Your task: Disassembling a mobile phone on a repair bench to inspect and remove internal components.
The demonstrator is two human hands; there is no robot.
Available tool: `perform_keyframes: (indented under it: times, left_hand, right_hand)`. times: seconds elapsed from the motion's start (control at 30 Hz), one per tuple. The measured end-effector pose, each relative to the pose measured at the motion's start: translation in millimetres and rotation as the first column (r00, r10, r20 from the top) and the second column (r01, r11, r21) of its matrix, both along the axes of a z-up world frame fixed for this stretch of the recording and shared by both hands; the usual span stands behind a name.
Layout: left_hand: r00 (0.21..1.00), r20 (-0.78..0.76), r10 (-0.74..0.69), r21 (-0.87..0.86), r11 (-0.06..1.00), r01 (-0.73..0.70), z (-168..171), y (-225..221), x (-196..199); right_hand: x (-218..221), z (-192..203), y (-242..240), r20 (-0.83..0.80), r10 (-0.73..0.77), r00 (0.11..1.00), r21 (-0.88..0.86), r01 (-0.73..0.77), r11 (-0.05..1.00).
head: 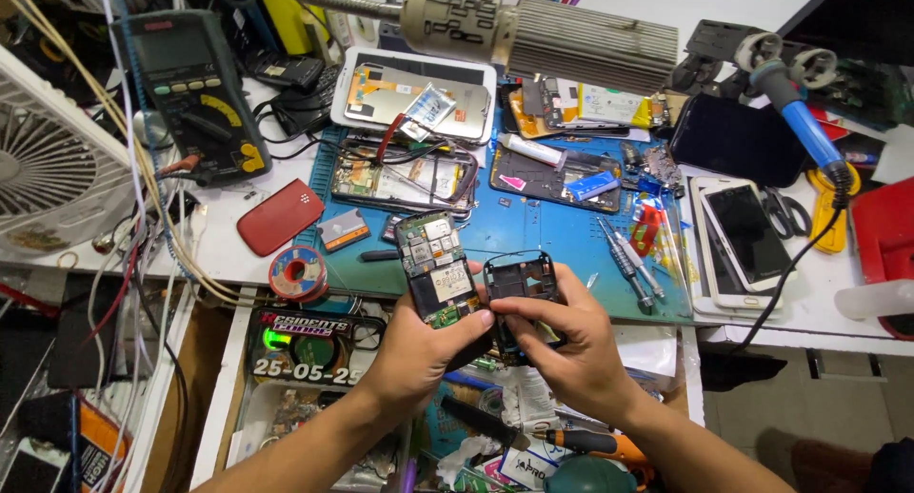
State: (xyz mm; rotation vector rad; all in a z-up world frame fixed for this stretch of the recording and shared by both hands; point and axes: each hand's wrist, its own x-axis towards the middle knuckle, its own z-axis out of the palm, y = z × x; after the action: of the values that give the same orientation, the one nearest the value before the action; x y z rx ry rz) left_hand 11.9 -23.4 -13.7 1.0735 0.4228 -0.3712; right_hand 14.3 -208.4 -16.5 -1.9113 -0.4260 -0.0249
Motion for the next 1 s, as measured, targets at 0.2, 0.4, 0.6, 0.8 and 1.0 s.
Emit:
perform_keyframes:
  times: [0.2, 0.4, 0.6, 0.8, 1.0]
  left_hand:
    - [0.999, -0.032, 0.043, -0.069, 0.997, -0.045, 3.0, -5.3, 0.0]
    - [0.985, -0.151, 0.084, -0.005, 0.996, -0.086, 12.1, -9.7, 2.4]
    - [0.987, -0.136, 0.087, 0.062, 0.995, -0.080, 12.6, -13.4, 2.4]
    - [0.982, -0.158, 0.107, 0.045, 0.994, -0.101, 15.6, -14.1, 2.2]
    - [0.991, -0.070, 0.113, 0.029, 0.993, -0.111, 2.1, -10.0, -0.2]
  right_hand:
    - [1.5, 3.1, -2.7, 0.118, 0.029, 0.993, 0.027, -0.032, 0.999]
    - [2.0, 7.6, -4.3, 0.253, 0.035, 0.967, -0.017, -0.032, 0.999]
    - [2.5, 3.8, -8.1, 0.251, 0.078, 0.965, -0.009, -0.078, 0.997]
    - [1.6, 2.4, -6.5, 0.102, 0.071, 0.992, 0.081, -0.079, 0.994]
    - [1.4, 6.1, -5.0, -0.083, 0.052, 0.995, 0.168, -0.037, 0.985]
